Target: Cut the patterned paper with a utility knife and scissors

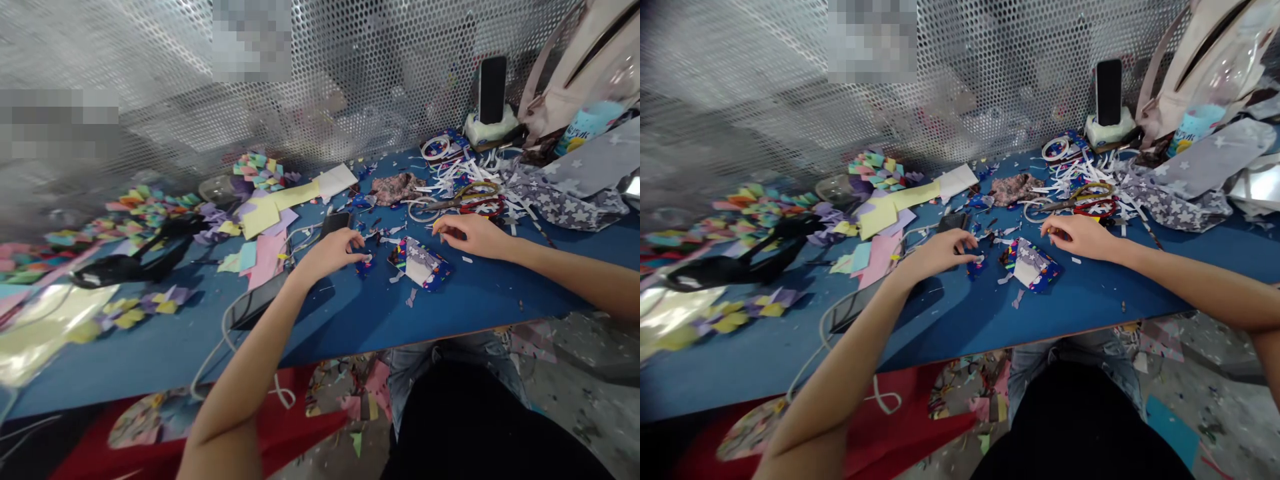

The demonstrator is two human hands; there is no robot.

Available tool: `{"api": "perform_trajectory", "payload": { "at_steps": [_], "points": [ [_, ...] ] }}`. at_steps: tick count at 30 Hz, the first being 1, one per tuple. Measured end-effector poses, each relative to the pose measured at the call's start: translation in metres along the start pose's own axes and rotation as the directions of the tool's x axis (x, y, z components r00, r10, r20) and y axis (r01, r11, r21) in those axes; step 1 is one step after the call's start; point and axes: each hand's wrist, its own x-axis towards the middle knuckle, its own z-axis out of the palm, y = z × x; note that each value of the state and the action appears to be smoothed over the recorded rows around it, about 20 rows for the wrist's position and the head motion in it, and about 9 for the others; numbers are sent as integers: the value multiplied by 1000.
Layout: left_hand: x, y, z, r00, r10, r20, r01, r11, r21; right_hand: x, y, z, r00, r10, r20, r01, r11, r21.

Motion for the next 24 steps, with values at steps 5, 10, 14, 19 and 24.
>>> {"api": "perform_trajectory", "payload": {
  "at_steps": [5,10,14,19,24],
  "points": [
    [-12,8,3,999,-15,38,16,999,-38,0,1,3,1000,-14,11,14,1000,4],
    [-24,38,0,997,28,66,-12,973,-230,-1,-5,9,999,-23,24,23,1000,-1],
    [-27,65,7,989,76,125,-24,927,-375,1,-23,10,998,-36,45,27,984,177],
    [-14,87,27,976,104,193,14,849,-528,13,-43,6,982,-94,163,41,953,300],
    [-1,92,41,970,119,211,10,851,-526,20,-40,5,964,-110,241,57,974,217]
  ]
}}
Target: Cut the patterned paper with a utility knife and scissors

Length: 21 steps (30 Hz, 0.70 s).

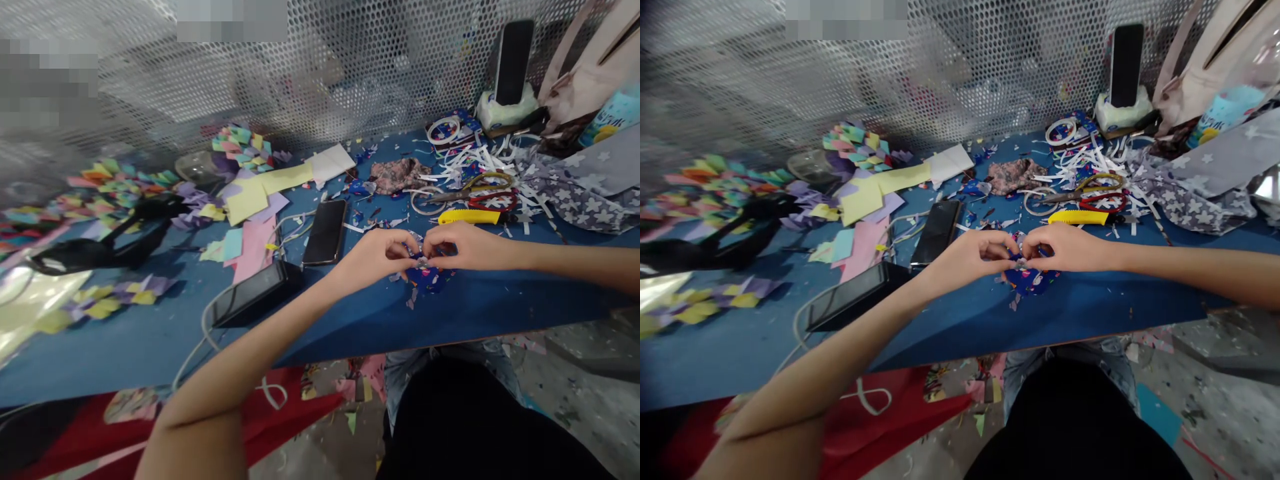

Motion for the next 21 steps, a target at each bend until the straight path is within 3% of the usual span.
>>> {"api": "perform_trajectory", "payload": {
  "at_steps": [7,13,18,21],
  "points": [
    [1,-3,3,1000,-8,-21,10,997,70,1,9,2,999,-2,42,5,997,-72],
    [0,-5,3,997,59,-59,-43,966,253,4,16,6,992,68,102,-56,992,-112],
    [-5,-2,-4,996,53,-68,-28,943,332,5,15,8,994,63,90,-50,990,-135],
    [-10,-2,-11,989,76,-130,-15,909,417,5,15,9,996,38,77,-26,988,-154]
  ]
}}
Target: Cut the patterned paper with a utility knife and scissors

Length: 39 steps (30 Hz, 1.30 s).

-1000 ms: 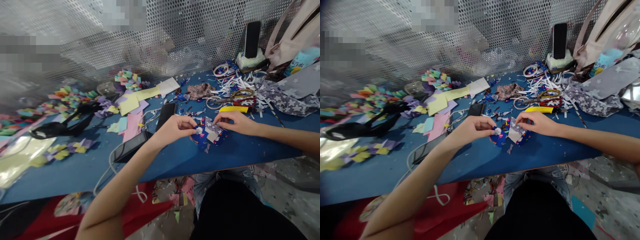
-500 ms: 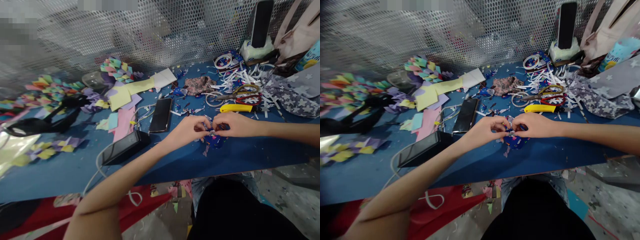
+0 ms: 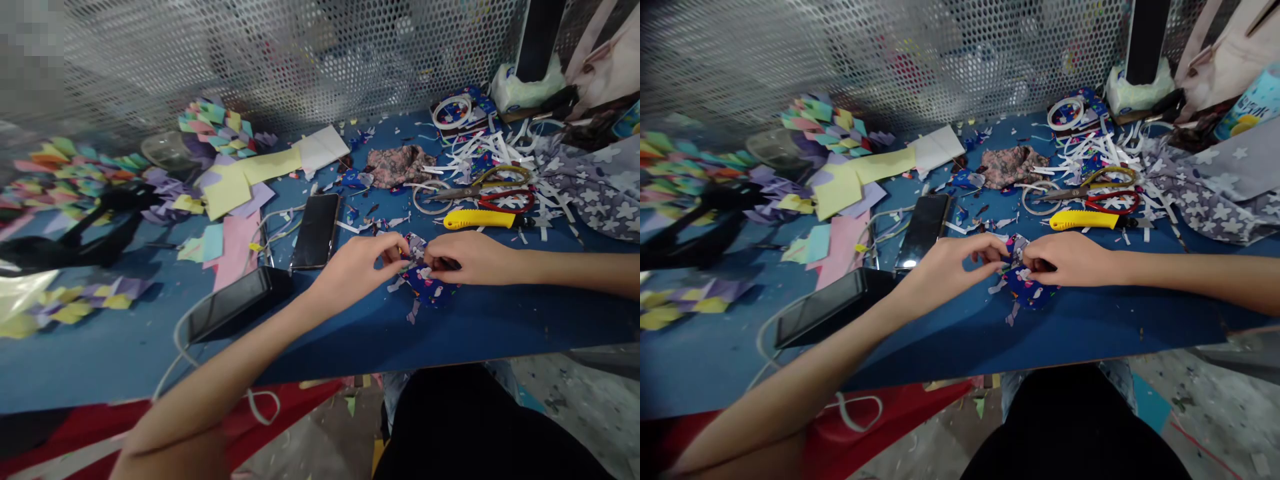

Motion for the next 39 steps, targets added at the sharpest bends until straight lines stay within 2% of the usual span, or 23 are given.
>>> {"api": "perform_trajectory", "payload": {
  "at_steps": [3,6,8,11,13,15,21,26,31,39],
  "points": [
    [-5,-4,-4,996,64,-67,-58,995,86,1,0,1,1000,-19,4,19,999,-26],
    [-12,-6,-5,967,240,-87,-219,955,200,1,0,2,999,-35,6,35,998,-50],
    [-17,-5,-3,917,394,-58,-360,882,304,1,0,2,999,-43,10,43,997,-62],
    [-25,-3,3,813,582,-8,-519,732,441,1,-1,2,998,-56,12,57,996,-66],
    [-29,-3,9,754,657,5,-574,655,490,1,0,3,998,-68,8,68,996,-58],
    [-32,-5,15,727,687,12,-600,626,499,1,1,4,997,-75,4,75,996,-51],
    [-37,-15,27,694,720,16,-655,622,428,3,0,4,998,-60,14,60,998,6],
    [-38,-17,24,717,697,23,-658,664,355,7,1,-6,995,43,88,-59,980,190],
    [-36,-18,23,727,687,6,-647,682,342,8,4,-15,978,105,183,-172,897,406],
    [-36,-19,24,739,674,-3,-636,699,327,5,1,-8,992,79,95,-109,920,375]
  ]
}}
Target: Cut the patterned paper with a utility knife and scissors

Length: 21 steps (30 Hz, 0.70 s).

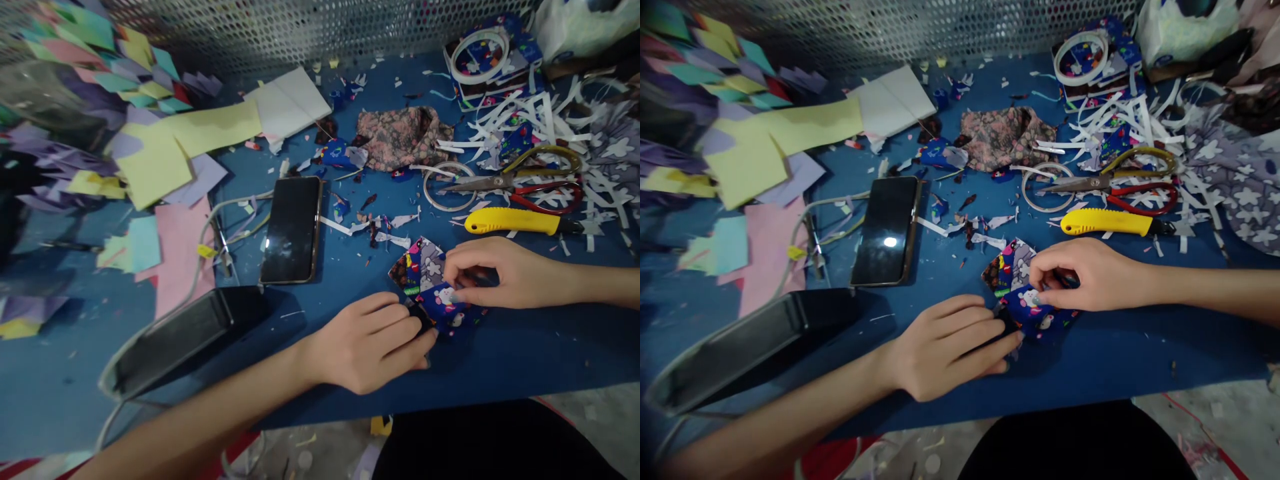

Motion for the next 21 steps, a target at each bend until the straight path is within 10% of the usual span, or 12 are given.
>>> {"api": "perform_trajectory", "payload": {
  "at_steps": [21],
  "points": [
    [0,0,4,991,11,132,-23,996,90,-2,0,8,997,-61,-54,51,984,-172]
  ]
}}
